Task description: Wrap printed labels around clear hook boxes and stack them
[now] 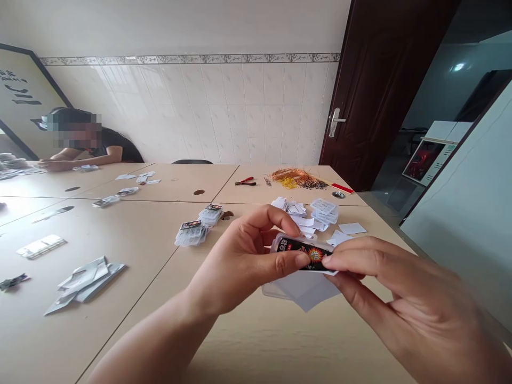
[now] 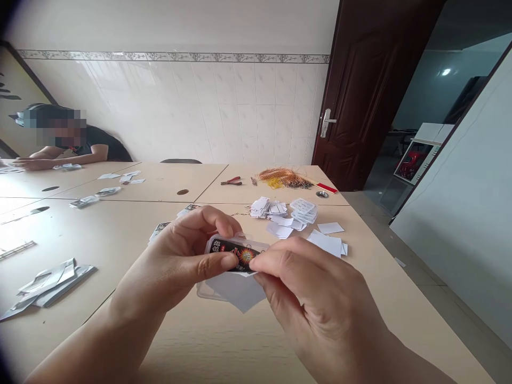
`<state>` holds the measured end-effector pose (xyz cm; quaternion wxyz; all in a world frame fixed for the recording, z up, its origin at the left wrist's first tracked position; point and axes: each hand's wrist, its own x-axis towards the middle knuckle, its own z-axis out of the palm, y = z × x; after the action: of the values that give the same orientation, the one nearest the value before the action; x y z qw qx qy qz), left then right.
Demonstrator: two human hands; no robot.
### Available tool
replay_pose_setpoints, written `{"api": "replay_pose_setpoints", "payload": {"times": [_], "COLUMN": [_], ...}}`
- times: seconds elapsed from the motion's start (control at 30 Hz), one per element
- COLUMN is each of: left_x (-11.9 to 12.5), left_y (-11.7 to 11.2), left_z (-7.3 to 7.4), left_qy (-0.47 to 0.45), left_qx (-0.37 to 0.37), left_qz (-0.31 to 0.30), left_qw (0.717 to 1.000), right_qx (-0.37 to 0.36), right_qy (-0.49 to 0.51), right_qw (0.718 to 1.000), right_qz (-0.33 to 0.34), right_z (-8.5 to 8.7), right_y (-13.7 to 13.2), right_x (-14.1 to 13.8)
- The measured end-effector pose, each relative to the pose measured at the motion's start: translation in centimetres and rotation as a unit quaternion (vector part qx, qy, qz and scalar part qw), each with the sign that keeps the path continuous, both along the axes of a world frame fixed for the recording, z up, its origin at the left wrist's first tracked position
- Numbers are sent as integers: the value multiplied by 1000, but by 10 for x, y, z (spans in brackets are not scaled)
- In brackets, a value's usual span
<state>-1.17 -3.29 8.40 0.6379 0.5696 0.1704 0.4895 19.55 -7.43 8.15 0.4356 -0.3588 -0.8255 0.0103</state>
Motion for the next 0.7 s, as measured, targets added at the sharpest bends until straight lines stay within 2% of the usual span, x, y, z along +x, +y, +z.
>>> {"api": "replay_pose_setpoints", "payload": {"times": [0.37, 0.7], "left_x": [0, 2], "left_y": [2, -1], "left_z": [1, 2], "left_qy": [53, 60], "left_qx": [-35, -20], "left_qz": [-14, 4], "left_qw": [998, 998], "right_qx": [13, 11], "right_qy": [-5, -38], "right_qw": [999, 999], "right_qz": [29, 20], "right_z": [4, -1], "right_y": [0, 1], "right_x": [-2, 5]}}
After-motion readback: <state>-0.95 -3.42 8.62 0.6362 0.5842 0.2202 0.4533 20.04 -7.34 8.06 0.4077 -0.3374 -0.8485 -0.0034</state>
